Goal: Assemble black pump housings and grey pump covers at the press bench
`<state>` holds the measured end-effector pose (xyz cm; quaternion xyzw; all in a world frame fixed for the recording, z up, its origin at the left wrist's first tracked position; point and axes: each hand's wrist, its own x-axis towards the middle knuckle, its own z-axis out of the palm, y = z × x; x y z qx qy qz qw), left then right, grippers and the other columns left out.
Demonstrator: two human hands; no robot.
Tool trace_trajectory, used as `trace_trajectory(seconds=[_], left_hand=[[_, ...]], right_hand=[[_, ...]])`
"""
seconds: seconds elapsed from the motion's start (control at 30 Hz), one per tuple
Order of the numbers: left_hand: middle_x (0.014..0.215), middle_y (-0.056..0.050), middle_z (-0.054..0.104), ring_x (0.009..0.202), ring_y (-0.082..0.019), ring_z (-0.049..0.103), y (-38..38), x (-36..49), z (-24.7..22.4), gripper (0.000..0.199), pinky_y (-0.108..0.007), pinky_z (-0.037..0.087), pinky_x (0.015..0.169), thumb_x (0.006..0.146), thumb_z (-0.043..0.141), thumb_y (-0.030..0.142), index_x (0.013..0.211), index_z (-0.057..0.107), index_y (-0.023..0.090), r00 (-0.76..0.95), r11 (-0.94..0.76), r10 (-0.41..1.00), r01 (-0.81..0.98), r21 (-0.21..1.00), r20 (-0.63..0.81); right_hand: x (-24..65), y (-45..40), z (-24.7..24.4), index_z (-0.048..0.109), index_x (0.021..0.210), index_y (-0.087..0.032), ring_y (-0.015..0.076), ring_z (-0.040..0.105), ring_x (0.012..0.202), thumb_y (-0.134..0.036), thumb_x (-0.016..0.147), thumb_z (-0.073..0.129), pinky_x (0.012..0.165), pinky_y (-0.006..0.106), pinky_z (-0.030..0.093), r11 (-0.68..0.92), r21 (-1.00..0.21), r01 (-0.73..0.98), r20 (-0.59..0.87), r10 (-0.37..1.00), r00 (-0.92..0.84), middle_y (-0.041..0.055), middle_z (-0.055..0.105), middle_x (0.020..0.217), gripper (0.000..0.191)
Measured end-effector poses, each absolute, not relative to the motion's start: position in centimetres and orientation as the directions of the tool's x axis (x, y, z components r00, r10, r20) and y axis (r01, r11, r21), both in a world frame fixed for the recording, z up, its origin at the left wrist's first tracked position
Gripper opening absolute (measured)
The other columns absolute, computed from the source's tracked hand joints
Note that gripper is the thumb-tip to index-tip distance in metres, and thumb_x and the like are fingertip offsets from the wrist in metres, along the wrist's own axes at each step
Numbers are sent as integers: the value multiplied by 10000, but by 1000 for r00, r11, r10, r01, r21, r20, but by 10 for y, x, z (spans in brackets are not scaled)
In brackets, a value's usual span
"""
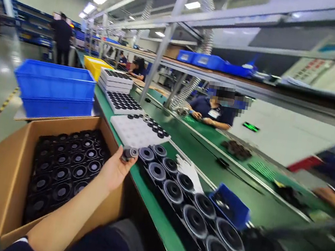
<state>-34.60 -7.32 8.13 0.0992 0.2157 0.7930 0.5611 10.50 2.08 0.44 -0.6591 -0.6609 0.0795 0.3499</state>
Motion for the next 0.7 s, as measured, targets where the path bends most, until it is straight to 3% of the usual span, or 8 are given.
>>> trace_trajectory(seconds=[0.1,0.2,0.3,0.4,0.53,0.7], left_hand=[[1054,-47,664,942,-132,639,-51,-326,73,212,-239,583,790,873,664,367,921,620,166,-438,-337,898,-651,680,26],[1096,-71,658,925,-160,634,-26,-303,65,335,-287,574,796,776,745,456,806,610,152,-371,-300,918,-410,862,142],[1165,-95,632,915,-183,633,1,-286,60,385,-327,570,796,760,724,523,785,613,155,-276,-260,937,-138,956,215],[1190,-101,613,1020,-224,611,25,-284,57,352,-381,539,894,808,654,523,801,592,177,-249,-263,923,146,954,292],[1124,-98,634,1120,-277,563,42,-297,52,269,-474,450,1025,804,665,441,769,550,200,-170,-245,917,478,844,362],[1124,-104,648,1092,-283,592,45,-298,44,239,-487,475,1001,843,597,446,802,539,217,21,-310,917,664,680,398]], right_hand=[[117,23,-2,637,739,-263,350,719,743,-605,593,494,697,476,569,13,-653,757,248,948,198,112,747,755,398],[117,26,-7,633,804,-232,296,702,684,-610,656,482,629,399,532,-1,-705,710,197,960,197,94,741,720,433],[119,24,-13,628,870,-222,243,652,569,-598,731,471,559,355,493,0,-747,665,158,971,178,46,689,611,430],[123,22,-20,608,940,-215,206,590,491,-598,793,458,528,339,473,3,-784,620,121,982,147,5,640,570,436],[126,23,-24,578,984,-212,181,533,442,-594,835,452,499,326,446,-1,-827,562,77,990,114,-21,602,558,429],[123,21,-18,563,952,-220,162,497,410,-573,846,471,463,301,404,8,-884,468,57,994,92,-30,583,541,380]])
